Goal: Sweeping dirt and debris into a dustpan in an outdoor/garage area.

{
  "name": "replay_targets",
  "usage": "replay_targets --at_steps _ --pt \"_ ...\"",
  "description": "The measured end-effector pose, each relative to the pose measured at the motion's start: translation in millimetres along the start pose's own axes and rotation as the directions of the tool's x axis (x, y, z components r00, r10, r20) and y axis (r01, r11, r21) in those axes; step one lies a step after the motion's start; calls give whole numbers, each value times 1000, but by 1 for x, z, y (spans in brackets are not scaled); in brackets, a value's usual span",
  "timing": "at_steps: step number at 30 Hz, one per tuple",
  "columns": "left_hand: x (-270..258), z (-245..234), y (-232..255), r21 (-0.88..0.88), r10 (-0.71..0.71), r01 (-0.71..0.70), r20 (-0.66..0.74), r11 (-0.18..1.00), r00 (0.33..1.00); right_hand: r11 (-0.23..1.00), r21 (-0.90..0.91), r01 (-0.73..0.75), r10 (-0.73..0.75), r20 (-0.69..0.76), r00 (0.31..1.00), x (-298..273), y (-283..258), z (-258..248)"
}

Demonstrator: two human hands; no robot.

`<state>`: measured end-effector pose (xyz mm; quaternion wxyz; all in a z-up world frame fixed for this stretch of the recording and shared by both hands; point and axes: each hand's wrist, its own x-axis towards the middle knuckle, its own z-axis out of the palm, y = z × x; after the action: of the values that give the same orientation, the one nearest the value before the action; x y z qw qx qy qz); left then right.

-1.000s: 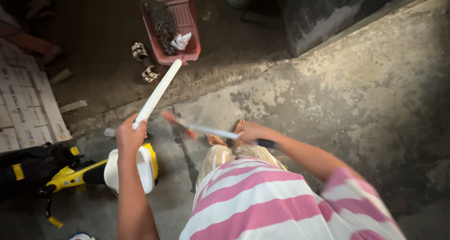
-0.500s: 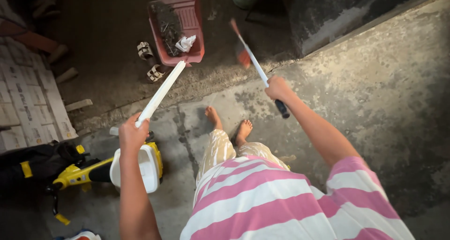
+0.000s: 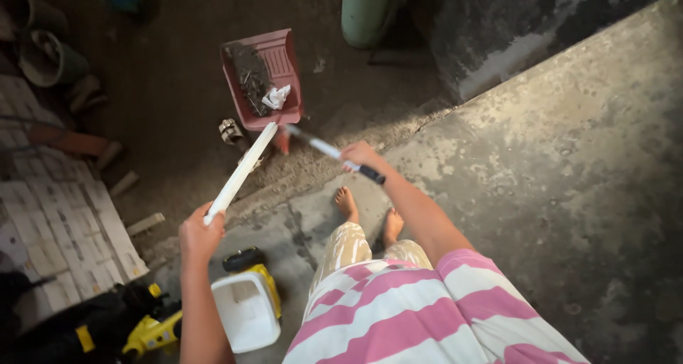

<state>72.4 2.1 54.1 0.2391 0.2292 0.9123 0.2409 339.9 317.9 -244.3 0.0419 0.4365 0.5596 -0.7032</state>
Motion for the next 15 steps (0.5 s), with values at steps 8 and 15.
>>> replay_targets --at_steps 8,15 --pt "58 -21 16 66 47 -51 61 996 997 969 -162 -189 114 -387 915 -102 -4 -206" --pt "101 -9 24 33 85 -90 142 995 986 854 -474 -214 -63 -503 862 -232 -37 -167"
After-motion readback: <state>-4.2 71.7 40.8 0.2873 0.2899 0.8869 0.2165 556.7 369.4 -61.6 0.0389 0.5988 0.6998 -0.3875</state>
